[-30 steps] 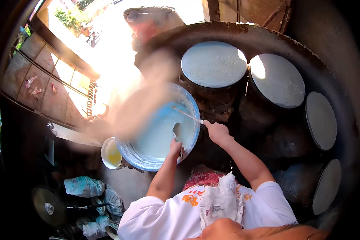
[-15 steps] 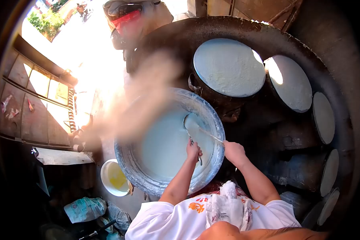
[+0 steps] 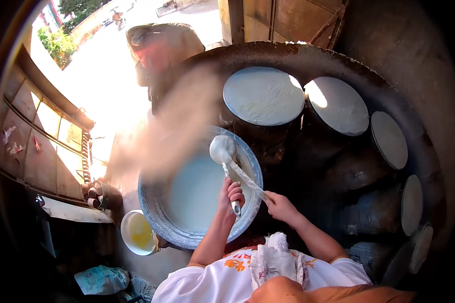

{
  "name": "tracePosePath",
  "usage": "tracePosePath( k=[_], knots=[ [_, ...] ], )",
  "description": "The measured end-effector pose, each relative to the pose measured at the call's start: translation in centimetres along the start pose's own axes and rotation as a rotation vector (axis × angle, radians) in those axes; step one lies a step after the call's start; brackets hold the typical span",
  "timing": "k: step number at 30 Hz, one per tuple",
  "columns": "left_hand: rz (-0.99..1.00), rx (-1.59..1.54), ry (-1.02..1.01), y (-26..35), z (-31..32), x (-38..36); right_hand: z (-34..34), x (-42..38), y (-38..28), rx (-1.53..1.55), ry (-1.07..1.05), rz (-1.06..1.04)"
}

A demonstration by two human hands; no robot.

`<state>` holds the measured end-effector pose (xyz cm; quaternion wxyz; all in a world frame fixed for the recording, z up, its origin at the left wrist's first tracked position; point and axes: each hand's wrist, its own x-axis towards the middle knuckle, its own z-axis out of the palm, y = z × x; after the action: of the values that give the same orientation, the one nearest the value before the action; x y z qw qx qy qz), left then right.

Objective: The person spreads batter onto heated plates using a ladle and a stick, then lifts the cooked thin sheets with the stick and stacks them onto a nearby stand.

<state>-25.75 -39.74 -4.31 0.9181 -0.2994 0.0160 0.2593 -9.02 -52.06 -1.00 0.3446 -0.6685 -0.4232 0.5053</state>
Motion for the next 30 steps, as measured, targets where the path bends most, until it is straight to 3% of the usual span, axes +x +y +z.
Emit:
tracePosePath(
  k=[1,2,6,10,12,15,16,18,20,22,24,26,27,28,30],
  knots=[
    [-0.018,0.052,-0.082,-1.7,2.5,-1.5,-1.5,-1.5,-2.6,0.23,-0.108,0.119],
    [0.05,0.149,-0.128,-3.1,4.4,-2.8,-3.6,-0.8,-5.0,0.278,-0.129,0.051],
    [-0.021,0.473,-0.337,-7.6,14.8,-7.7,-3.5,-5.6,-12.9,0.691,-0.214,-0.049],
    [-0.043,0.605,-0.568,-10.7,24.4,-9.7,-4.2,-6.8,-21.3,0.656,-0.205,-0.34],
    [-0.09,0.571,-0.649,-10.8,26.8,-10.7,-3.5,-6.7,-21.8,0.735,-0.194,-0.404],
    [-0.133,0.543,-0.41,-6.4,23.2,-12.0,-0.4,-5.9,-15.8,0.871,-0.251,-0.329],
    [-0.133,0.564,-0.313,-4.6,21.4,-12.6,1.1,-5.5,-13.3,0.822,-0.213,-0.177],
    [-0.172,0.391,0.049,-3.6,20.2,-13.5,2.3,-5.9,-10.1,0.843,-0.255,-0.02],
    [-0.194,0.422,0.09,-4.2,18.9,-14.1,2.0,-9.2,-8.0,0.841,-0.174,0.012],
    [-0.338,0.591,-0.028,-5.4,17.7,-13.8,1.2,-13.3,-5.0,1.0,-0.044,-0.079],
    [-0.395,0.86,0.036,-6.2,15.1,-10.1,1.4,-15.4,-3.1,1.084,0.072,-0.13],
    [-0.506,0.536,0.247,-8.7,12.5,-4.9,2.7,-15.7,-0.3,1.063,0.272,-0.02],
    [-0.732,0.334,0.359,-10.6,12.4,-2.1,2.9,-16.6,0.7,1.044,0.303,0.013],
    [-0.802,0.252,0.414,-13.1,11.7,-0.5,3.2,-18.6,1.3,1.121,0.346,0.003],
    [-1.005,0.205,0.354,-17.9,8.9,0.8,3.0,-24.5,0.9,1.118,0.589,-0.021]
  ],
)
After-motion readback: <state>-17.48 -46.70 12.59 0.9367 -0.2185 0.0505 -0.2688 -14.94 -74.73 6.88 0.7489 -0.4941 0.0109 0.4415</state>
